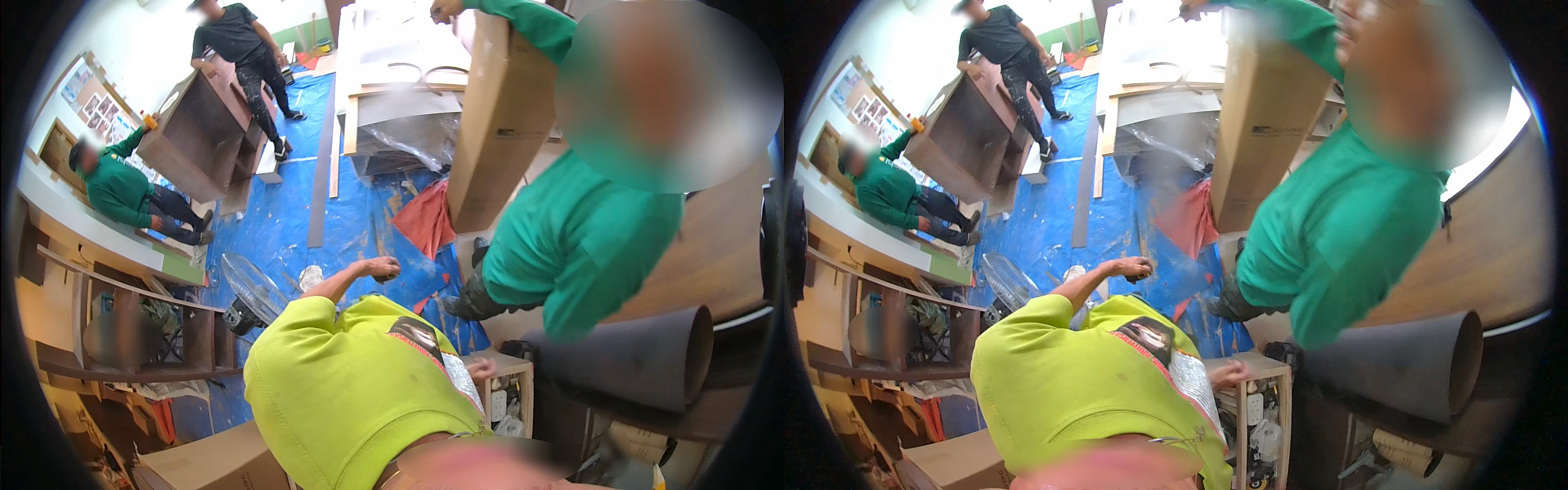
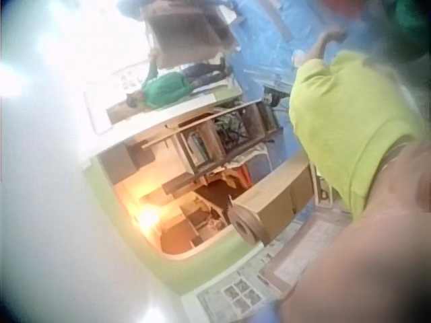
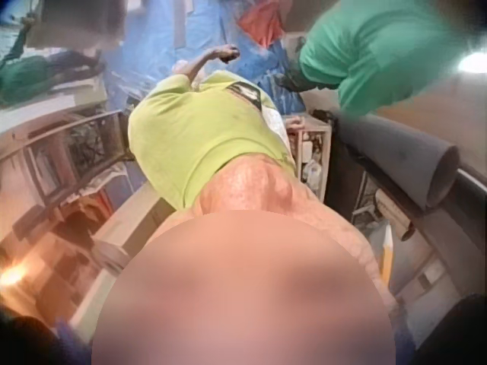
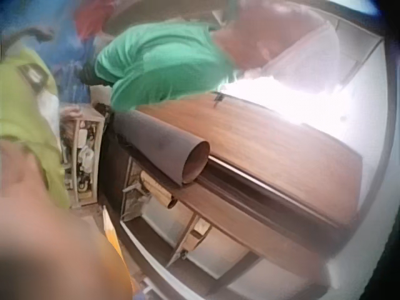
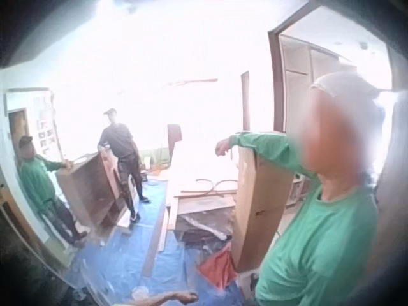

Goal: The person measures a wall and a large board using a tape measure, then marks the board with a pencil. They handle a utility knife and a small wooden strip, moving around a cluttered workshop while other people work nearby.

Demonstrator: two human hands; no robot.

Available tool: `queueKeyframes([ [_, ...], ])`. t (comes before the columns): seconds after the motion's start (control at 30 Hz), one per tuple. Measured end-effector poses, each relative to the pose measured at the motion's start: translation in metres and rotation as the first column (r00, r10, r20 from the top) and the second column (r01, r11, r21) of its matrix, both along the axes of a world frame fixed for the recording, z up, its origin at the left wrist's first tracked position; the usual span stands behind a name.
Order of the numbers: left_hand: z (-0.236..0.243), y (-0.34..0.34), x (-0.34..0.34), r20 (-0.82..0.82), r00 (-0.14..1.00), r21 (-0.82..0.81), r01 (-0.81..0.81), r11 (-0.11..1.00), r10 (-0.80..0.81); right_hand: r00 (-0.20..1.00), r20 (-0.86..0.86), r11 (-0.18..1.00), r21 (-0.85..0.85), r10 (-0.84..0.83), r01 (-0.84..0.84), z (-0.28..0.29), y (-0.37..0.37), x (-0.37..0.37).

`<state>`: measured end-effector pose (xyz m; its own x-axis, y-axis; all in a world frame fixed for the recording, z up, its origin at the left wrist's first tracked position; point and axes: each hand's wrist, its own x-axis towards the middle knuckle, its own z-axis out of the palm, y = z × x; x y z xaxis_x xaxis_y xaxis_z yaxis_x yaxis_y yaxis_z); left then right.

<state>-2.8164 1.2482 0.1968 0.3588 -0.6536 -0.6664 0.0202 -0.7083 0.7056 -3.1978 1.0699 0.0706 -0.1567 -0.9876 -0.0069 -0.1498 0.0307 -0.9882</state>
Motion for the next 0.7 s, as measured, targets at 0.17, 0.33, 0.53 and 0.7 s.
queueKeyframes([
  [0.17, -0.034, 0.014, 0.013, 0.048, 0.997, -0.167, 0.065, 0.984, -0.058, 0.691, 0.136, 0.683, 0.101, 0.710, -0.723, -0.055, 0.015, 0.028],
  [0.33, -0.055, 0.052, 0.027, -0.098, 0.991, -0.264, -0.113, 0.958, 0.090, 0.504, -0.031, 0.471, 0.408, 0.863, -0.782, -0.083, -0.029, 0.076],
  [0.53, -0.048, 0.119, 0.073, -0.202, 0.916, -0.336, -0.398, 0.854, 0.347, 0.252, -0.178, 0.305, 0.432, 0.951, -0.849, -0.072, -0.042, 0.190],
  [0.7, -0.044, 0.167, 0.117, -0.188, 0.823, -0.422, -0.561, 0.712, 0.537, 0.009, -0.214, 0.107, 0.452, 0.977, -0.886, -0.015, -0.006, 0.331],
])
